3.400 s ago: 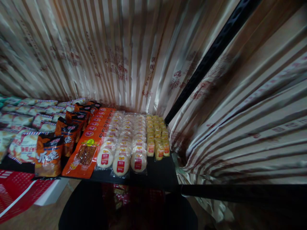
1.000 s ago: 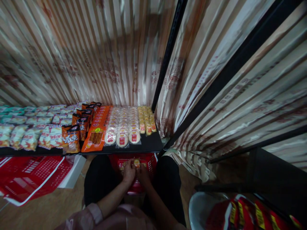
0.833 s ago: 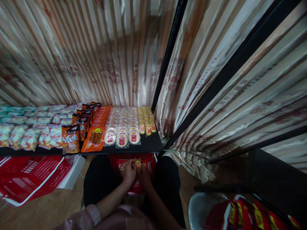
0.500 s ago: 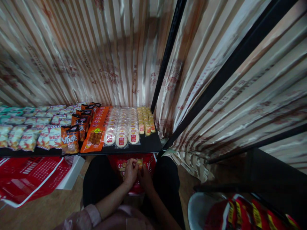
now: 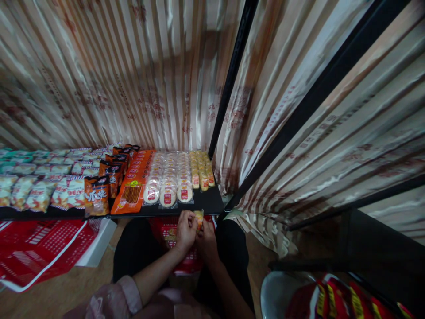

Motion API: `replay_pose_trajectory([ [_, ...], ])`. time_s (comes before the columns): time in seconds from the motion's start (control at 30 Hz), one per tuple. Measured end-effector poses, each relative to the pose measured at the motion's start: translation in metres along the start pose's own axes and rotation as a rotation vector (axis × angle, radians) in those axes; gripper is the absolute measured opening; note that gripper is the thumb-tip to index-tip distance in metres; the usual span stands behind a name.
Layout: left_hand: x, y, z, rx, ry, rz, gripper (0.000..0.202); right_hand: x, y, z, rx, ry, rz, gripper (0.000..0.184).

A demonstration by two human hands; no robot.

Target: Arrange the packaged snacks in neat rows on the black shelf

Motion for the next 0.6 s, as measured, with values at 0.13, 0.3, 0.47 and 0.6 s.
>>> replay_pose_trajectory([
  [0.13, 0.009, 0.005, -0.011, -0.030, 0.030, -0.013, 0.006, 0.012, -0.004, 0.005, -0.043, -0.103, -0.087, 0.040],
  [0.3, 0.019, 0.010, -0.022, -0.070, 0.064, -0.012, 0.008, 0.032, -0.014, 0.020, -0.191, -0.155, -0.077, 0.040],
  [0.47, 0.031, 0.013, -0.031, -0.077, 0.117, -0.010, 0.017, 0.052, -0.018, 0.036, -0.344, -0.200, -0.087, 0.043],
  [0.6, 0.040, 0.014, -0.035, -0.008, 0.154, 0.005, 0.026, 0.065, -0.012, 0.038, -0.360, -0.193, -0.087, 0.044],
])
Point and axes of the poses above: each hand's wrist, its own x-axis towards the middle knuckle, its own y-axis out of the palm, z = x × y, the point moved 5 cm from there along x, towards the middle knuckle, and after that the axes turned 15 degrees about -z, right-handed, at the moved point
